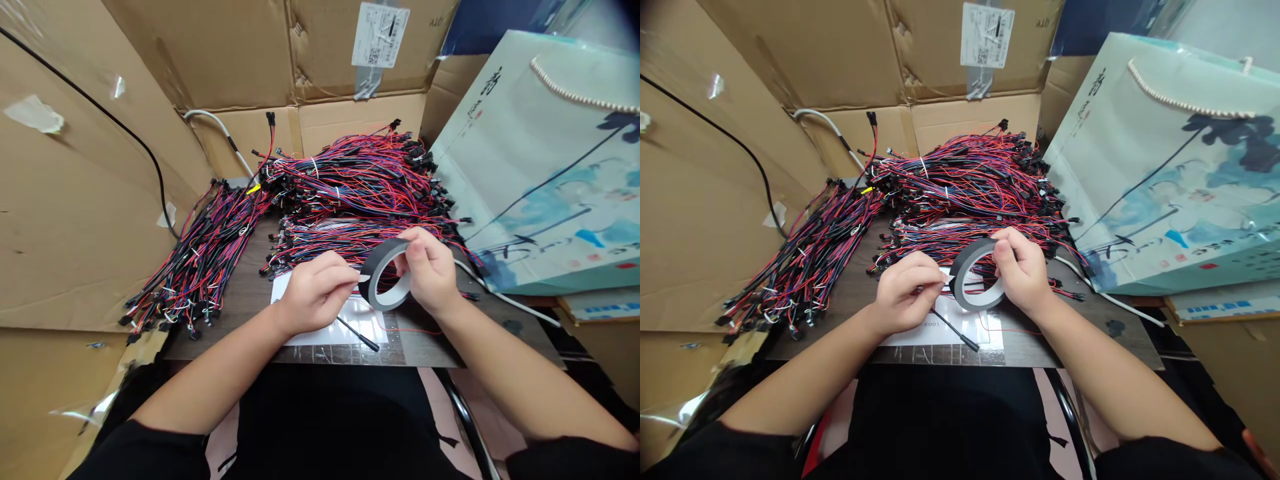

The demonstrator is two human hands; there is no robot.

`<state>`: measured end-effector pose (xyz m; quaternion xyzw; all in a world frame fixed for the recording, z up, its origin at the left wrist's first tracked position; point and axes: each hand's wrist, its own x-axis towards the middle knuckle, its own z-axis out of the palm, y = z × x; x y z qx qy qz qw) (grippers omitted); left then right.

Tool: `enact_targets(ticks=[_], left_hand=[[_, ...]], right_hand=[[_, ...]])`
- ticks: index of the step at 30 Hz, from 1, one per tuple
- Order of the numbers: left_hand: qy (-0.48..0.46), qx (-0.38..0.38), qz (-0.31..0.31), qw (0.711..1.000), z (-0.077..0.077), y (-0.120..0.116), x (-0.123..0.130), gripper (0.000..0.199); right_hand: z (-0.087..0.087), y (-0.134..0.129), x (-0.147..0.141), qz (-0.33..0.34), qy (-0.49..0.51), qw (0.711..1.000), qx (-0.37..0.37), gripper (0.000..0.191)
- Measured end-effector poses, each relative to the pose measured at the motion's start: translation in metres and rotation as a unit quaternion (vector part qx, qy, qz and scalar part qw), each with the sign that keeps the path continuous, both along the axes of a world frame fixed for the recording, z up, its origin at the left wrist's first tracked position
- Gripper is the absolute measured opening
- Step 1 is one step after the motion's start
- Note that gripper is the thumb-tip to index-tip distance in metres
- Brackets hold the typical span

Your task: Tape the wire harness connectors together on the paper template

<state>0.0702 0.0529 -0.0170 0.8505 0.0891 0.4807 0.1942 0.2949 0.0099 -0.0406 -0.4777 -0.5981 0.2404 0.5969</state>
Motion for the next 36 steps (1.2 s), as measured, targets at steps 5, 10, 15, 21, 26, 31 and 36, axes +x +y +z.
enact_targets(ticks=[5,10,15,21,26,31,36], left_hand=[[-0.015,-0.012,0.007,1.000,0.002,-0.001,-0.003,0.029],[-0.025,-0.127,0.002,0.992,-0.003,-0.001,-0.005,0.049],[0.103,-0.129,-0.085,0.983,0.001,0.002,-0.001,0.029],[0.150,-0.086,-0.085,0.981,0.002,0.001,0.004,0.027],[0.170,0.020,0.003,0.985,-0.001,0.006,-0.001,0.027],[0.225,0.125,0.090,0.962,-0.001,0.017,-0.005,0.026],[0.284,0.196,0.123,0.930,0.001,0.027,-0.006,0.029]], right_hand=[[0.003,-0.004,0.000,-0.044,-0.020,0.995,0.087,0.042],[0.003,-0.009,-0.002,-0.057,-0.084,0.989,0.103,0.042],[0.004,-0.012,-0.003,-0.061,-0.118,0.983,0.123,0.041],[0.010,-0.005,-0.005,-0.063,-0.203,0.968,0.133,0.038],[0.014,-0.003,-0.005,-0.063,-0.262,0.942,0.200,0.028],[0.016,-0.006,-0.008,-0.029,-0.419,0.890,0.179,0.030],[0.014,-0.002,-0.013,-0.058,-0.480,0.865,0.135,0.022]])
